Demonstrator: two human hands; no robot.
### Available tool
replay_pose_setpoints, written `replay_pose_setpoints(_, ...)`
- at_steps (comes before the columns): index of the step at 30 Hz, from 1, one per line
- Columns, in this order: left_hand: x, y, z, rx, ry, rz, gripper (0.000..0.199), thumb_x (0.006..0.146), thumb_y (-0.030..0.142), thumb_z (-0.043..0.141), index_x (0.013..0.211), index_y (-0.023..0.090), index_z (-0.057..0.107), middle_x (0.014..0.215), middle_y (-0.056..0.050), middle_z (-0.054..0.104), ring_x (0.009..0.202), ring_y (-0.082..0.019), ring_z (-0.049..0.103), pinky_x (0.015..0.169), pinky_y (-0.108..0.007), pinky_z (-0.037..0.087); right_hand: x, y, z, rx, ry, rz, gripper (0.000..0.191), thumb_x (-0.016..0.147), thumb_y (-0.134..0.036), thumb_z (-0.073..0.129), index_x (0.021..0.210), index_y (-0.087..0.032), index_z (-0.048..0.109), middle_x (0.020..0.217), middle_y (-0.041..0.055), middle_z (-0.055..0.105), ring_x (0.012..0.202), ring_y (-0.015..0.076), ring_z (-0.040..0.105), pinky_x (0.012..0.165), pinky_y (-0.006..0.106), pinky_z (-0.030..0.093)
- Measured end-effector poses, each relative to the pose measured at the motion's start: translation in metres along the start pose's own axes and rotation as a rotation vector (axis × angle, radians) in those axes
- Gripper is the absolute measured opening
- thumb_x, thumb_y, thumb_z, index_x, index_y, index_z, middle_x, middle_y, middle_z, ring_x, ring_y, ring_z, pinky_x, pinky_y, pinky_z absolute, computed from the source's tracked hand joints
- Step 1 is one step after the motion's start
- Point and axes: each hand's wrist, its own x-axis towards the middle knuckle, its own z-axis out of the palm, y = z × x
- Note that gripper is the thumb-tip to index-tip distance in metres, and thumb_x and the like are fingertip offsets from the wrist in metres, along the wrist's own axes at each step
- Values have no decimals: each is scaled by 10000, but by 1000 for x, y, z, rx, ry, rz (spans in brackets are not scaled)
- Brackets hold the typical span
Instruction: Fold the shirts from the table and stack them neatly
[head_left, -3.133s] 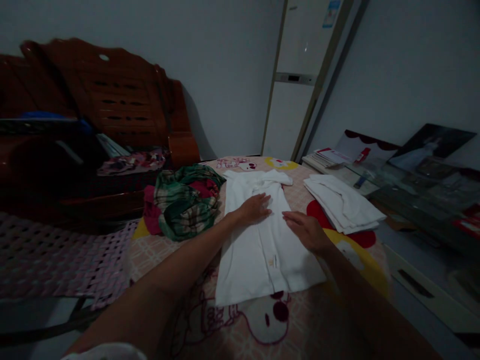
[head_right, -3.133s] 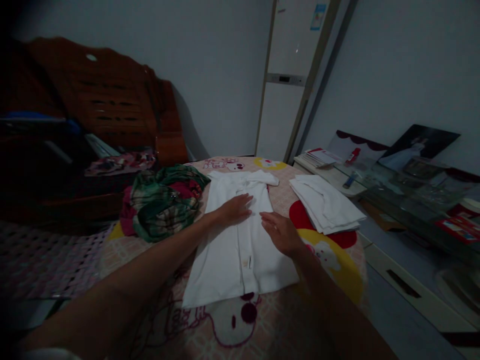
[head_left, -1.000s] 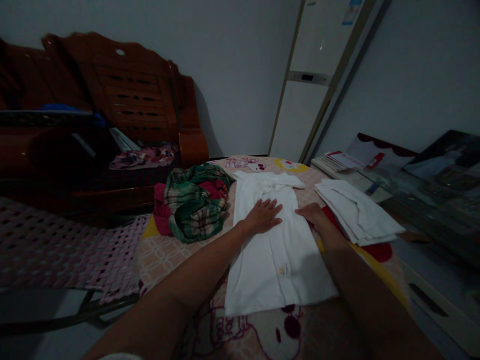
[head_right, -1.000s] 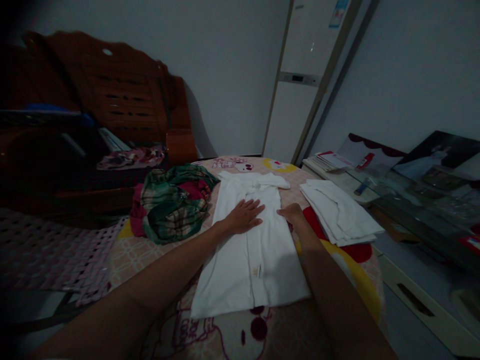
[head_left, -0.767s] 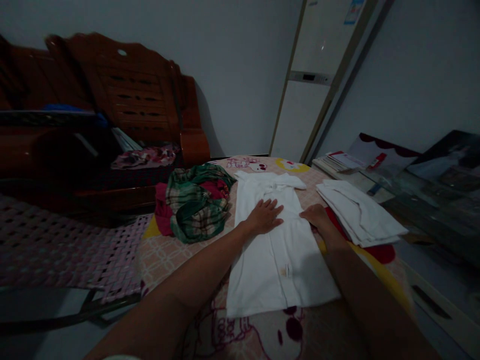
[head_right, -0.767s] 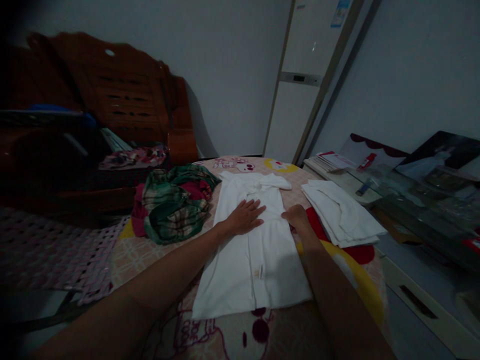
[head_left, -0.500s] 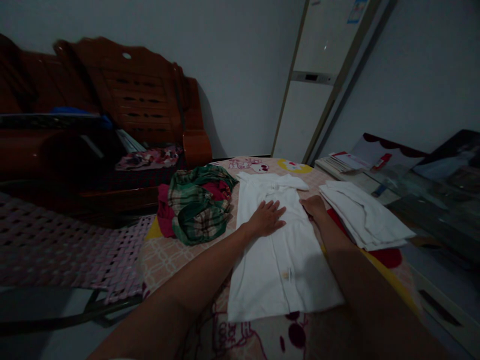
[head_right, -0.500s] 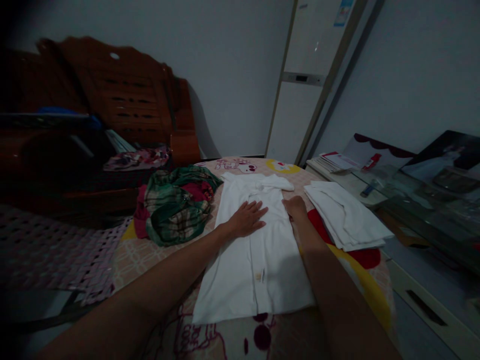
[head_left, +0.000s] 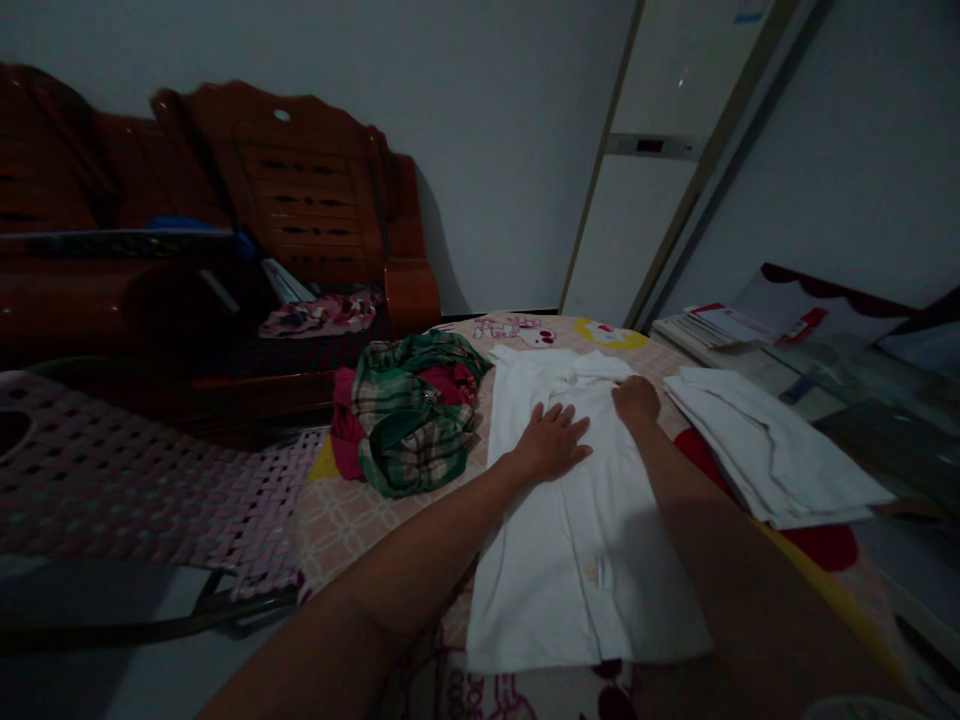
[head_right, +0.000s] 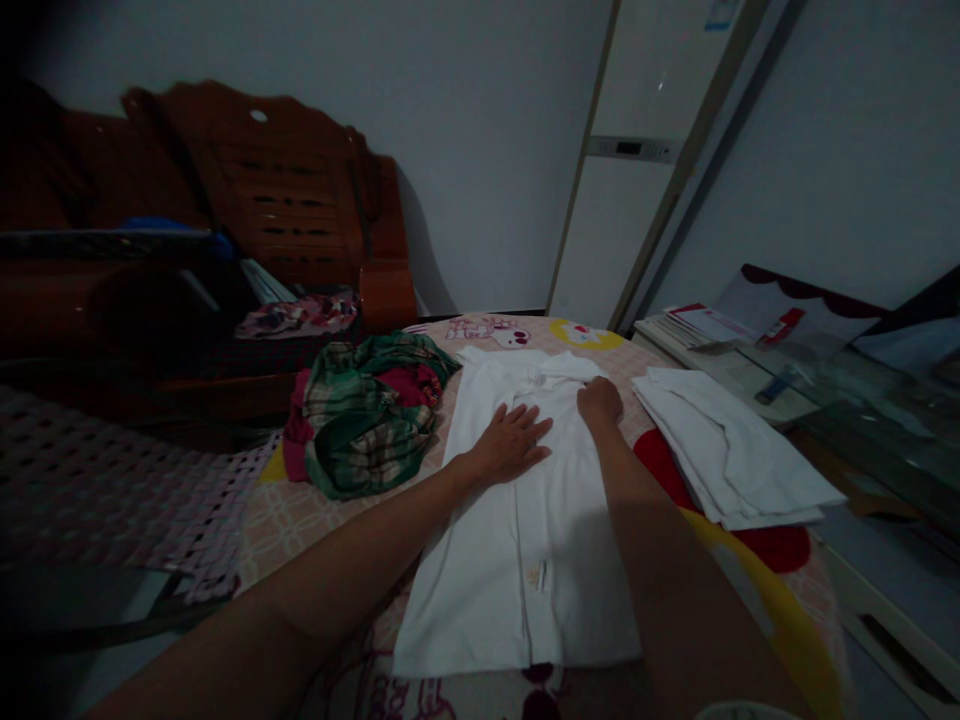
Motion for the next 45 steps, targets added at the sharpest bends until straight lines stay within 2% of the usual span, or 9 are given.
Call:
replay_pose_setpoints(8,1,4,-5,9,-20,-21,591,979,549,344,1484,248,398,1560,-155,360,1426,-348,345,1147,-576,259,-25,-7,-1,-201,90,-340,310,952,-218,428,1103,-72,657,1110,270,652,1077,351,609,936,438,436)
replay_pose_setpoints(12,3,1,-3,23,-12,-11,591,976,553,350,1489,263,389,1565,-141,359,1427,-343,344,1142,-573,266,-29,-15,5,-142,-49,-591,297,925,-219,481,1123,-115,676,1156,203,668,1141,294,587,1024,407,407)
replay_pose_setpoints(14,3,-2,-3,8,-14,0,593,974,562,350,1486,266,394,1565,-135,364,1429,-337,344,1140,-568,273,-30,-13,3,-46,-119,-622,304,902,-229,518,1138,-133,683,1192,169,677,1160,258,590,1051,376,402)
replay_pose_setpoints(22,3,-8,-6,-49,-5,28,537,985,489,391,1459,240,436,1543,-137,401,1416,-315,375,1140,-562,290,-71,28,-43,517,-94,-383,242,810,-234,573,960,-168,751,1000,74,760,930,206,686,865,320,522)
replay_pose_setpoints(27,6,-9,-5,-108,-17,12,519,974,447,429,1439,220,462,1547,-138,395,1420,-314,373,1151,-577,270,-107,51,-47,882,-268,-88,146,727,-210,654,831,-143,731,803,63,748,668,133,662,683,257,547)
replay_pose_setpoints(29,7,-13,-9,-173,1,1,475,971,402,444,1402,212,501,1526,-131,432,1404,-287,407,1150,-557,295,-113,58,-51,1025,-238,7,137,689,-205,688,808,-143,713,780,56,742,644,123,659,672,253,557)
replay_pose_setpoints(35,-6,-28,-27,-389,186,13,393,904,242,523,1287,217,609,1413,-102,568,1282,-218,548,1068,-401,456,-132,72,-74,1015,-253,1,214,659,-328,731,752,-144,676,587,19,677,423,114,564,394,213,450)
replay_pose_setpoints(40,-37,8,-45,-575,8,151,260,846,144,558,1043,175,726,1021,-45,740,891,-147,684,824,-251,539,-145,75,-64,963,-246,58,176,650,-318,694,668,-154,632,477,-18,598,358,84,485,328,179,347)
replay_pose_setpoints(45,-72,59,-56,-707,-249,492,292,841,70,566,1037,201,738,996,-29,714,815,-106,641,747,-194,472,-143,78,-53,996,-240,92,172,652,-315,672,688,-151,633,486,-20,601,366,71,475,335,166,323)
